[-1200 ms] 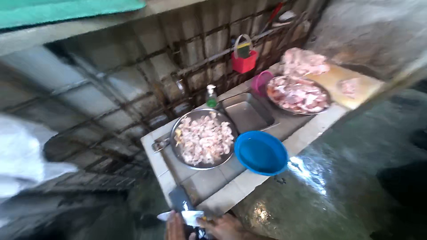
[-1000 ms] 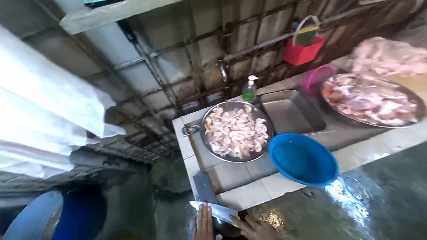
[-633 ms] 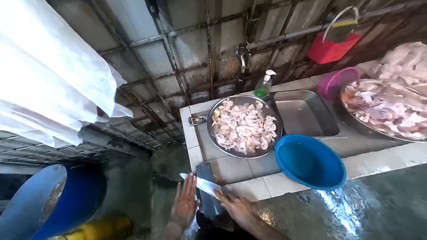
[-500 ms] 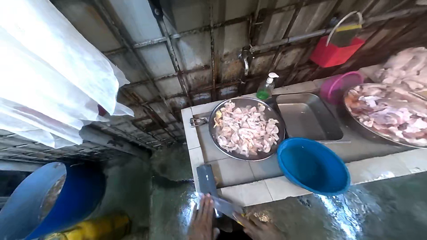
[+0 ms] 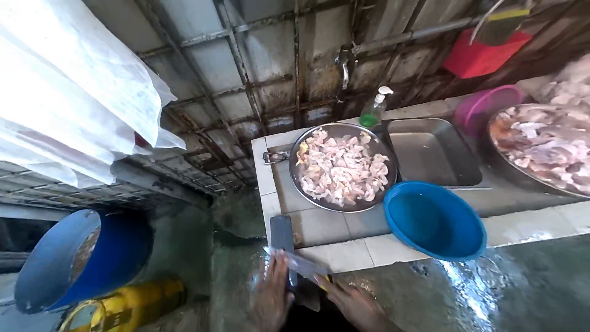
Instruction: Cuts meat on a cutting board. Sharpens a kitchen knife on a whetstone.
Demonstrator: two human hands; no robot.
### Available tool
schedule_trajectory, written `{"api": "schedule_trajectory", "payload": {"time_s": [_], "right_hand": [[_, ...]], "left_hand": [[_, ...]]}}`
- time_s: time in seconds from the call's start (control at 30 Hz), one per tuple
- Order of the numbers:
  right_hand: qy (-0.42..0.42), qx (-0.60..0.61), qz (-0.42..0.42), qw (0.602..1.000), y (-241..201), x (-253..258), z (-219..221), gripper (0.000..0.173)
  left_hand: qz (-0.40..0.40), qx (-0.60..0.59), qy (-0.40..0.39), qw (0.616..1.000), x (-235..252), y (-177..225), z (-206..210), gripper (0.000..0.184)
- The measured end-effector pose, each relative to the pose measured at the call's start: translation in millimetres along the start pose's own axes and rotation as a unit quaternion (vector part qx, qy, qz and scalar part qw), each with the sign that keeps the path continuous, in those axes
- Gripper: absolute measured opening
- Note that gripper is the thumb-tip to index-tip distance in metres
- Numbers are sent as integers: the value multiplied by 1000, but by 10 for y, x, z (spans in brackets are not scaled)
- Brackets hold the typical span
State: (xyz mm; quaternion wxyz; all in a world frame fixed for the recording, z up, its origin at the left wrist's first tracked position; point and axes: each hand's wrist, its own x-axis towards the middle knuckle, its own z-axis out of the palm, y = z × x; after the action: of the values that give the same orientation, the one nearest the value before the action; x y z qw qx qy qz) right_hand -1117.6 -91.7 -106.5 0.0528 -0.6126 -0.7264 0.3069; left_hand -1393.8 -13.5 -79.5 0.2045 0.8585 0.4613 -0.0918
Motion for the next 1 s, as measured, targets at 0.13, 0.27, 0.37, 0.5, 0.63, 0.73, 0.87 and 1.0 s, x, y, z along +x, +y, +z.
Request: {"api": "schedule_trajectory", "payload": {"time_s": [0.13,0.27,0.37,0.5,0.63,0.73,0.87,1.0], "right_hand": [[-22,13,5,1000,83,-339,37,47],[5,-19,-5,1000,-248,593,-37,48],[-53,-7,9,999,-460,1047,-192,49],[24,-19,-15,999,-152,476,2,48],[6,23,15,1000,30,-374,116,46],[-19,15,30,999,-112,-96,117,48],[-35,3,17,999,-433,765,-46,50],[-33,4,25,999,-397,669,-49,50]], "left_hand": [[18,2,13,1000,-177,214,205,81],[-33,9,-13,999,260,-466,-267,76],[-53,64,-94,992,477,-808,-536,75],[-14,22,-6,1000,224,-426,-184,79],[4,6,20,1000,-170,239,216,84],[-4,-3,22,1000,-45,-12,101,79],[-49,23,-81,995,393,-621,-454,77],[-25,40,-97,994,371,-641,-462,77]]}}
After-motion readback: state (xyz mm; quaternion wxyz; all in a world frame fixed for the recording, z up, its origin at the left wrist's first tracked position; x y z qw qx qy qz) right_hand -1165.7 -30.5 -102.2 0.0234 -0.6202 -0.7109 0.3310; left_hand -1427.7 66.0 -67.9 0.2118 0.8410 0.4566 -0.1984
